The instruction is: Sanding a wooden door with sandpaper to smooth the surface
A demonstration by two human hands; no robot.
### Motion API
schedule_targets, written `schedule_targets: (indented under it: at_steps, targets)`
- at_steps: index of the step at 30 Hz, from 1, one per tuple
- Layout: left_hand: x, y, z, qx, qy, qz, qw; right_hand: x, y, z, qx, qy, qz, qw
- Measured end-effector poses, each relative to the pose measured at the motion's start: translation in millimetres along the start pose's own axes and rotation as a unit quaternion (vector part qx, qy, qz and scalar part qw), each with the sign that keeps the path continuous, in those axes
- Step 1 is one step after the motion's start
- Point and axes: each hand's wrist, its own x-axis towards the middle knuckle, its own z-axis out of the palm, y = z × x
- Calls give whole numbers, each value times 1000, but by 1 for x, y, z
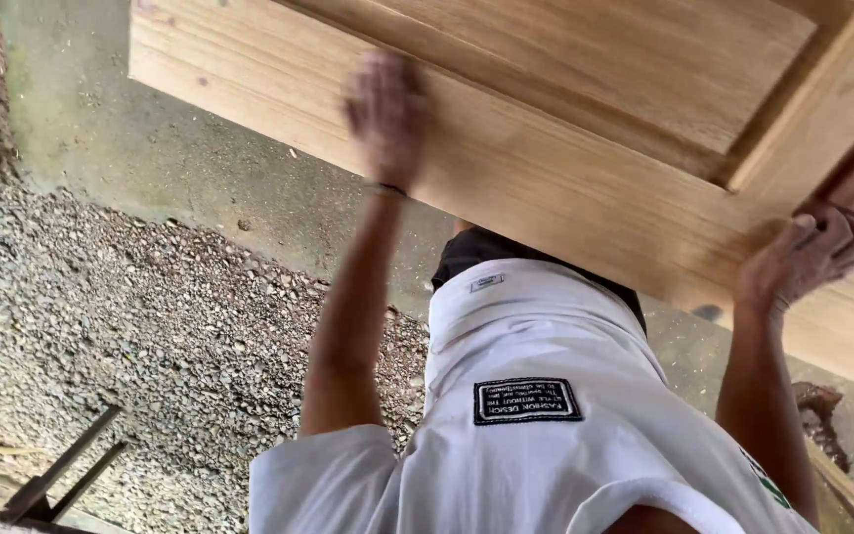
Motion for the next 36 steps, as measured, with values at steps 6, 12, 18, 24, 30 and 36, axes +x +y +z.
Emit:
schedule_targets:
  at_steps: [6, 12, 18, 24, 30, 36]
  targets:
    - [-8, 55, 0, -93, 84, -107, 986, 5, -1, -3, 26, 22, 0, 999]
    - [-63, 228, -48, -208, 147, 226, 940, 8, -7, -12, 43, 32, -10, 999]
    - [-21, 165, -48, -359, 181, 257, 879, 10, -10, -20, 87, 4, 0, 996]
    - [-11, 206, -18, -190, 185, 327, 907, 16, -13, -28, 91, 5, 2, 996]
    - [-44, 274, -66, -159, 63, 400, 900, 16, -15, -30, 96, -11, 7, 995]
    - [-30, 192, -58, -258, 185, 359, 877, 14, -7, -22, 83, 7, 3, 997]
